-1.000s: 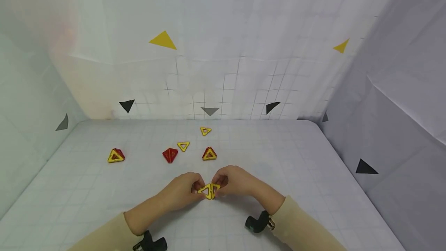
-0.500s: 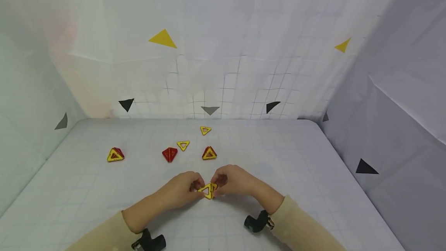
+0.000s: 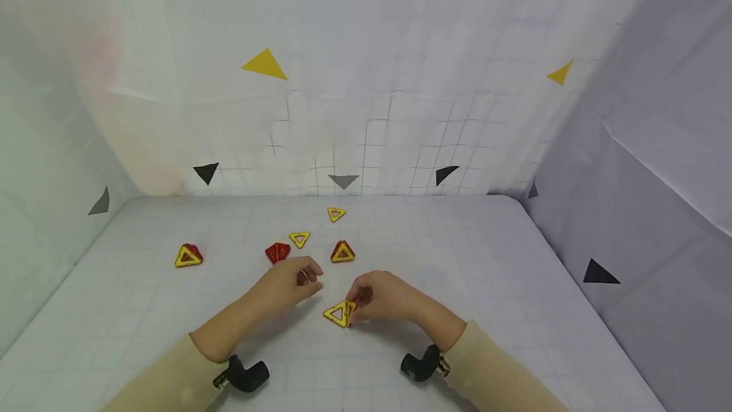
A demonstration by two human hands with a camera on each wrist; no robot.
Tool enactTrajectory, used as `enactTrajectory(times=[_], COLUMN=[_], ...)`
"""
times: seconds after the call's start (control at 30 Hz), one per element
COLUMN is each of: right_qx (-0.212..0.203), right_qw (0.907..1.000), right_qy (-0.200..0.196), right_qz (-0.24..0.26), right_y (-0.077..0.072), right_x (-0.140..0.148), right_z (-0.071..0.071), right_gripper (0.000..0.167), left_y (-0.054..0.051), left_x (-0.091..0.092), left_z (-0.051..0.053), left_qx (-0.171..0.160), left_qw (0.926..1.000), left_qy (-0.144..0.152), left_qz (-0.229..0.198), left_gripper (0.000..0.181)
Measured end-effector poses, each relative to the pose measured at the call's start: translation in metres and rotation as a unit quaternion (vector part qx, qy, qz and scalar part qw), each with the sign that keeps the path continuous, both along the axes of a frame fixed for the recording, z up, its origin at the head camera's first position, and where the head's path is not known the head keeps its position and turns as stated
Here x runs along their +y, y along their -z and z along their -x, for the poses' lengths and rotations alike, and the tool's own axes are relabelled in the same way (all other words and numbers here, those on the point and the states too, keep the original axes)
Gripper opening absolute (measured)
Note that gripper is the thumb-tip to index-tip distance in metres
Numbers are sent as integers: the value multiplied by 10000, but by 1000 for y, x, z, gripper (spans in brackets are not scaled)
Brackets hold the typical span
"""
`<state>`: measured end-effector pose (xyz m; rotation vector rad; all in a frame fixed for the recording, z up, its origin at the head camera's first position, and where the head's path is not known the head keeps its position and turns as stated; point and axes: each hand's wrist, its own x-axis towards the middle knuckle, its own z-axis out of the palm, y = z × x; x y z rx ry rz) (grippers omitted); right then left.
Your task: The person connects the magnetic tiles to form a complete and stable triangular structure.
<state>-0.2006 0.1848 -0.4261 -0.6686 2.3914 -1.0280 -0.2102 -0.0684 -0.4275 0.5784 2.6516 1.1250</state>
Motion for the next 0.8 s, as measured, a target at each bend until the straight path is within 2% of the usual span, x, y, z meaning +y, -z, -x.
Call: enactTrajectory(times=[0.2, 0.37, 0.5, 0.6, 0.8], right_qx=[-27, -60, -78, -70, -77], right_qw=[10000, 10000, 9999, 10000, 10000], right_qy=[9, 21, 47, 45, 27], right_qz=[-8, 51, 50, 34, 23], right_y=[-1, -1, -1, -2, -2], right_x=[0, 0, 1, 1, 0], right_z=[-1, -2, -2, -2, -2], right_gripper=[22, 22, 22, 21, 21], left_y=[-11, -18, -16, -12, -8], left_x=[-9, -21, -31, -36, -35], left_z=[21, 42, 59, 68, 78], left_qx=[339, 715, 821, 638, -95], left_qw=[9971, 9910, 9875, 9892, 9916], left_qy=[-569, -790, -994, -1140, -1282], left_qz=[-373, -806, -909, -669, 107], left_gripper=[21, 22, 28, 41, 58])
